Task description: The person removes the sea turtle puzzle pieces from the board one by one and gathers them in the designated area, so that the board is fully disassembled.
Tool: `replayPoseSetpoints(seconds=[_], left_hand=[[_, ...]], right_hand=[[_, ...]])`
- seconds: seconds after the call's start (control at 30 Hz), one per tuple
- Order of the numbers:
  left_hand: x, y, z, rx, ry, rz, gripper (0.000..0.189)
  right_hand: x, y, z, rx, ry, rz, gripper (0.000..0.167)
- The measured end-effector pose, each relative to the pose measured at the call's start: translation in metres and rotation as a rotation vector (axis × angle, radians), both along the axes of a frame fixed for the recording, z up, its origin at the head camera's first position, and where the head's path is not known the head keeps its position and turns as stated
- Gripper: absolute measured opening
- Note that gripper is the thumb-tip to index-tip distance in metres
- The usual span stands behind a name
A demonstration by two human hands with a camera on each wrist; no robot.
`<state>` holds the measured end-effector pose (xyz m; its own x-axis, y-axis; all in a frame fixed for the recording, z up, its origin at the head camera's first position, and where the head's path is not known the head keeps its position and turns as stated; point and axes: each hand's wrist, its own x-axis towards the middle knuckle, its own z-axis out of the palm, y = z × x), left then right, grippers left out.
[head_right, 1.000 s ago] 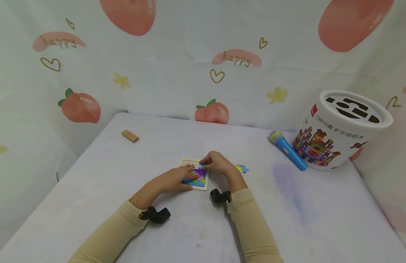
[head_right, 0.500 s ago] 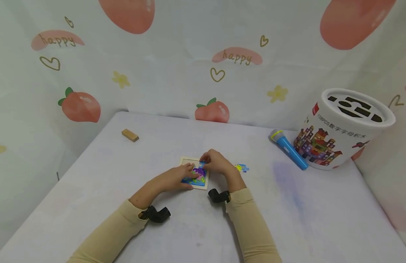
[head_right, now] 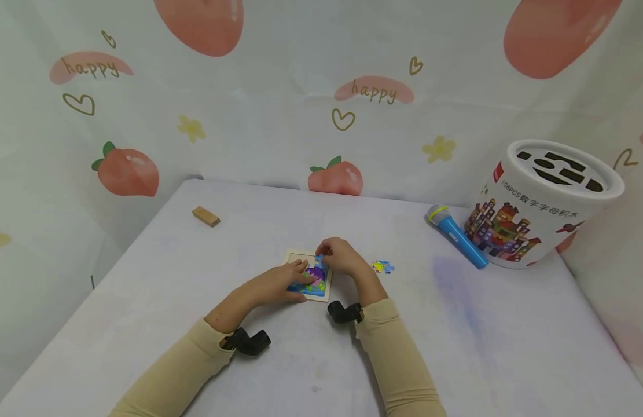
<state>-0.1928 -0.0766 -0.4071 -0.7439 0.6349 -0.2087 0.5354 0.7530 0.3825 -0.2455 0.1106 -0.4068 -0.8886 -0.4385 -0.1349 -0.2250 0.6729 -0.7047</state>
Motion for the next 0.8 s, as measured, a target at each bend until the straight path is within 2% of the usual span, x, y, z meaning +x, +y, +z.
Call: replayPoseSetpoints(seconds=[0.37, 0.8], left_hand=[[0.000, 0.000, 0.003, -0.001, 0.008, -0.019, 0.047], [0.000, 0.001, 0.001, -0.016, 0.003, 0.000, 0.046]], right_hand=[[0.001, 0.003, -0.003, -0.097, -0.058, -0.117, 0.014], [0.006, 0.014, 0.000, -0.169, -0.079, -0.125, 0.015]])
